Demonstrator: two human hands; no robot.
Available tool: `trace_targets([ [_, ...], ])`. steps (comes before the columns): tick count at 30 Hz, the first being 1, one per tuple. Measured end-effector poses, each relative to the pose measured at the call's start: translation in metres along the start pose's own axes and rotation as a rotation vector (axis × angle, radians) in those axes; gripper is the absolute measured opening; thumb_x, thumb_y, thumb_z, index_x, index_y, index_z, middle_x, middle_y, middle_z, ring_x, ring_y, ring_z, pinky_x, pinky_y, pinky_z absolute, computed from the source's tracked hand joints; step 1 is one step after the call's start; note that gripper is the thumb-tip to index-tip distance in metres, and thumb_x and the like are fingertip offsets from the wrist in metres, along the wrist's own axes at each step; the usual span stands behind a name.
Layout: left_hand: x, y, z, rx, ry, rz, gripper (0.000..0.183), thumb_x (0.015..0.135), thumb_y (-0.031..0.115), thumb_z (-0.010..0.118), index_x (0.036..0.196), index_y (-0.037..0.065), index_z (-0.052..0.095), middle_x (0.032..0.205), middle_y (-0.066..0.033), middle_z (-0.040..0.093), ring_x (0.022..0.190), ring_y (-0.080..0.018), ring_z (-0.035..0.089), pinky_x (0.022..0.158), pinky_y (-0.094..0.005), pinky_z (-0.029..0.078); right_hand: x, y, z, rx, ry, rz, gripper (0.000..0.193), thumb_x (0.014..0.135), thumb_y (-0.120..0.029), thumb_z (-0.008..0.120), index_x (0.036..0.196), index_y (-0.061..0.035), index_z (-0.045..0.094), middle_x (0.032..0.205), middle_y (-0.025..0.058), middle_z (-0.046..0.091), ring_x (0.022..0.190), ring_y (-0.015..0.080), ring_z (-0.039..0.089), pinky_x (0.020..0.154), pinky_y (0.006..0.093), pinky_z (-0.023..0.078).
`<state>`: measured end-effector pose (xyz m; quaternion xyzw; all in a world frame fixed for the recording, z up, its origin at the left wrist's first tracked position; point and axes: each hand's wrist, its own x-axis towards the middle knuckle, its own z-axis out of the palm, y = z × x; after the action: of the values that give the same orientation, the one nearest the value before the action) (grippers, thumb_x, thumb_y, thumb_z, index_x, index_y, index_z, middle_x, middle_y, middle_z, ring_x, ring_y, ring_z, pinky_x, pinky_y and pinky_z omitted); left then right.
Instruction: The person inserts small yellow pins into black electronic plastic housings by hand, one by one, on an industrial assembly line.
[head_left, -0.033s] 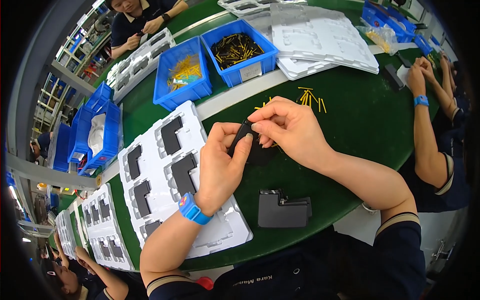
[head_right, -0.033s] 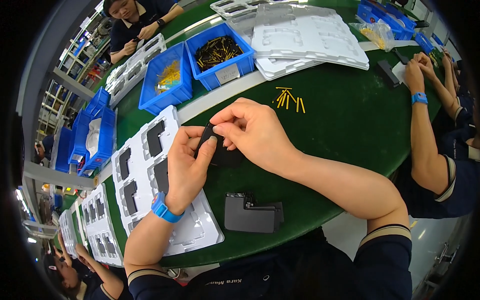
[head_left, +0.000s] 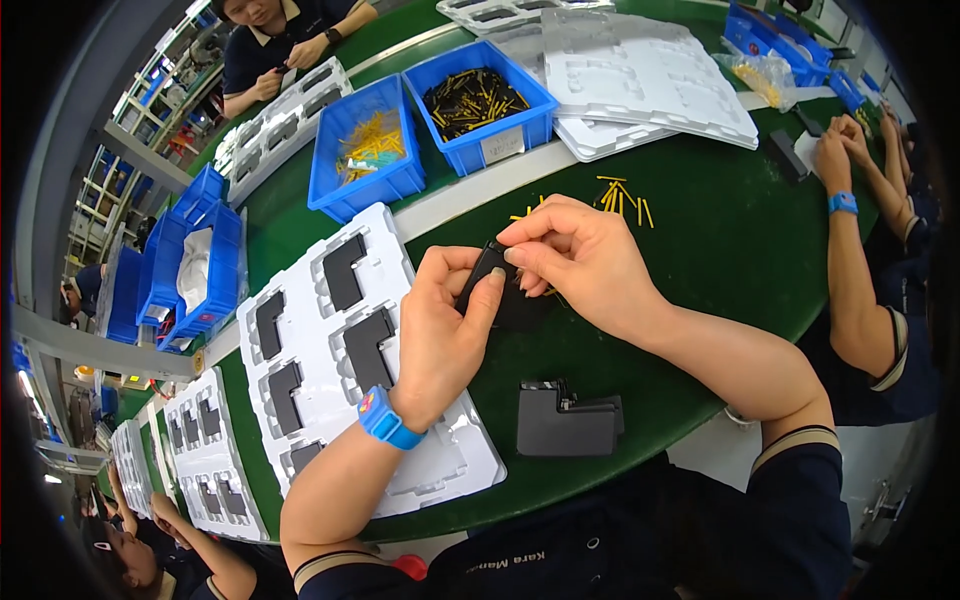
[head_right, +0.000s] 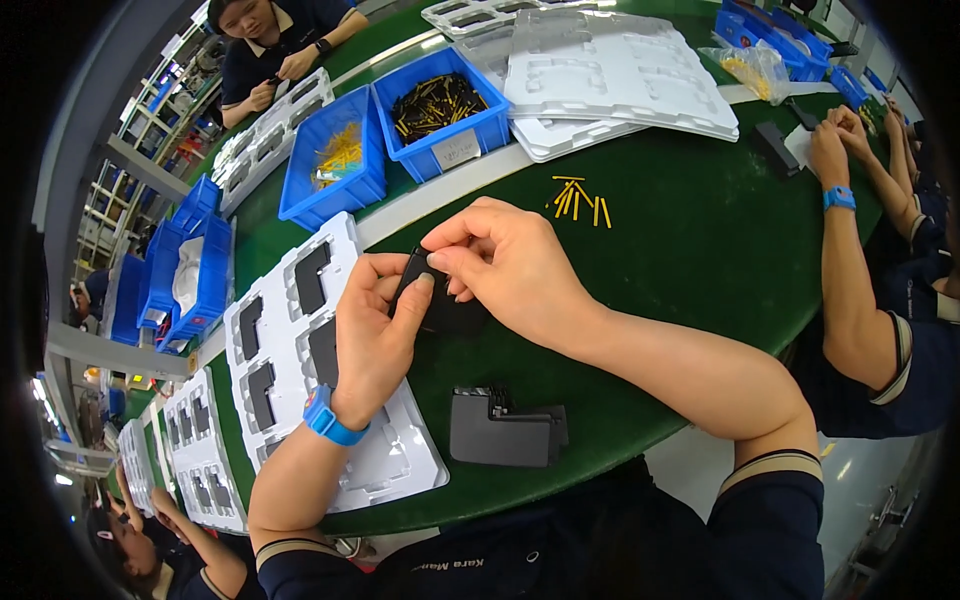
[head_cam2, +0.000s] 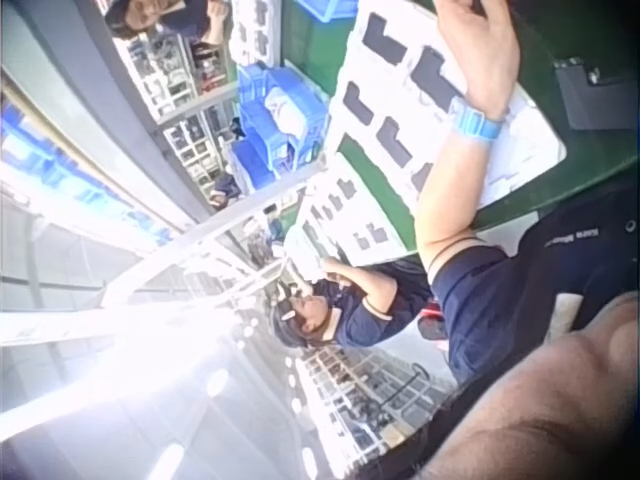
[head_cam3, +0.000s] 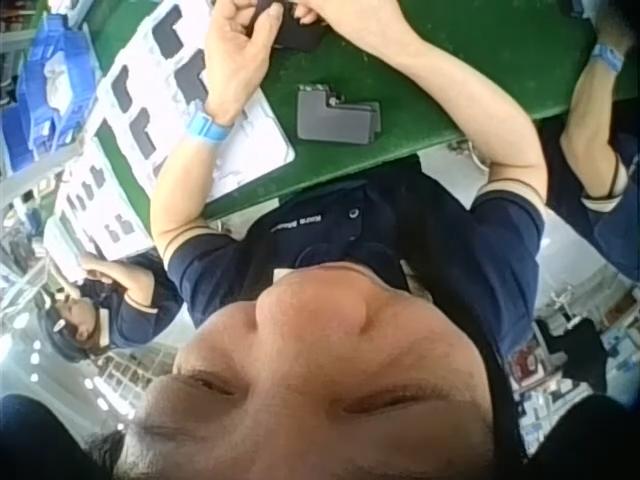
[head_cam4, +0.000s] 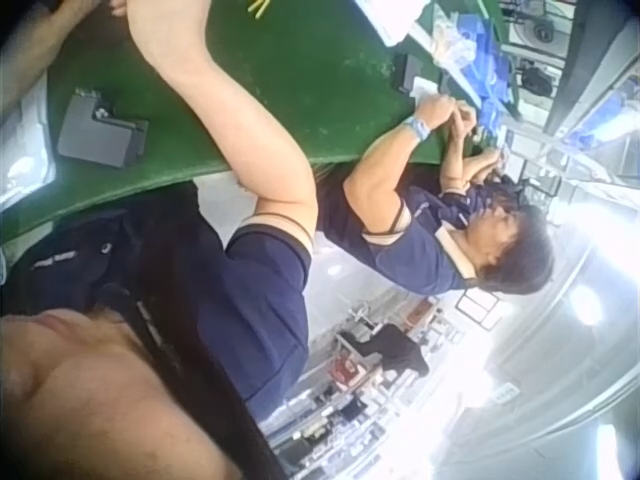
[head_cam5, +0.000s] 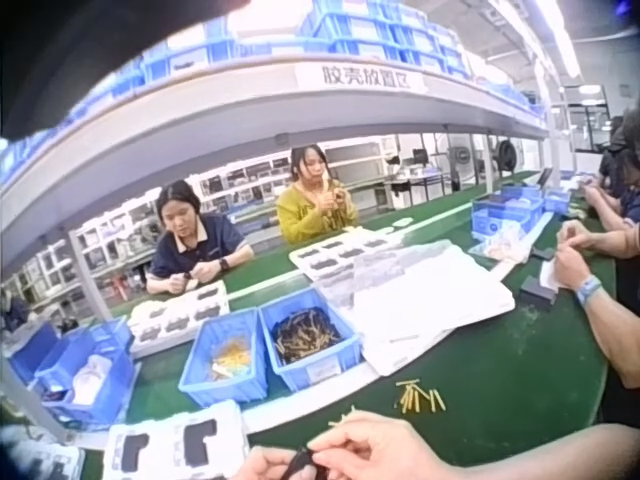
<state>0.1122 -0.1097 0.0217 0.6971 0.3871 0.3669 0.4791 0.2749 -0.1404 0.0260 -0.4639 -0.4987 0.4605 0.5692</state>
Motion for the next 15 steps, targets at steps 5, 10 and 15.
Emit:
trace_targets([
  [5, -0.0009, 0.0004, 0.0012, 0.032, 0.005, 0.04, 0.015, 0.088, 0.006, 0.058, 0.098, -0.002, 0.05, 0.078, -0.0095, 0.067, 0.066, -0.0058, 0.055, 0.055, -0.0204, 0.041, -0.0002, 0.0001, 0.0002, -0.001, -0.001, 0.002, 0.009, 0.085, 0.001, 0.059, 0.094, 0.0026, 0.062, 0.085, 0.0028, 0.054, 0.067, 0.0075, 0.058, 0.06, 0.0209, 0.052],
  [10, -0.0003, 0.0009, -0.0008, 0.084, -0.001, 0.045, 0.015, 0.087, 0.005, 0.059, 0.098, -0.001, 0.05, 0.079, -0.0114, 0.068, 0.064, -0.007, 0.056, 0.055, -0.0216, 0.042, 0.0006, 0.0007, 0.0012, 0.041, 0.015, 0.003, 0.009, 0.084, -0.001, 0.061, 0.09, 0.0046, 0.063, 0.086, 0.0053, 0.054, 0.065, 0.0097, 0.059, 0.057, 0.0228, 0.051],
  [15, -0.0011, -0.0007, 0.0004, 0.121, 0.002, 0.097, 0.016, 0.086, 0.005, 0.059, 0.097, 0.0, 0.049, 0.079, -0.0125, 0.068, 0.062, -0.0106, 0.06, 0.055, -0.0235, 0.043, 0.0002, 0.0006, 0.0015, 0.039, 0.016, 0.004, 0.008, 0.084, -0.001, 0.061, 0.089, 0.0043, 0.063, 0.085, 0.0052, 0.053, 0.064, 0.0096, 0.059, 0.056, 0.0225, 0.051],
])
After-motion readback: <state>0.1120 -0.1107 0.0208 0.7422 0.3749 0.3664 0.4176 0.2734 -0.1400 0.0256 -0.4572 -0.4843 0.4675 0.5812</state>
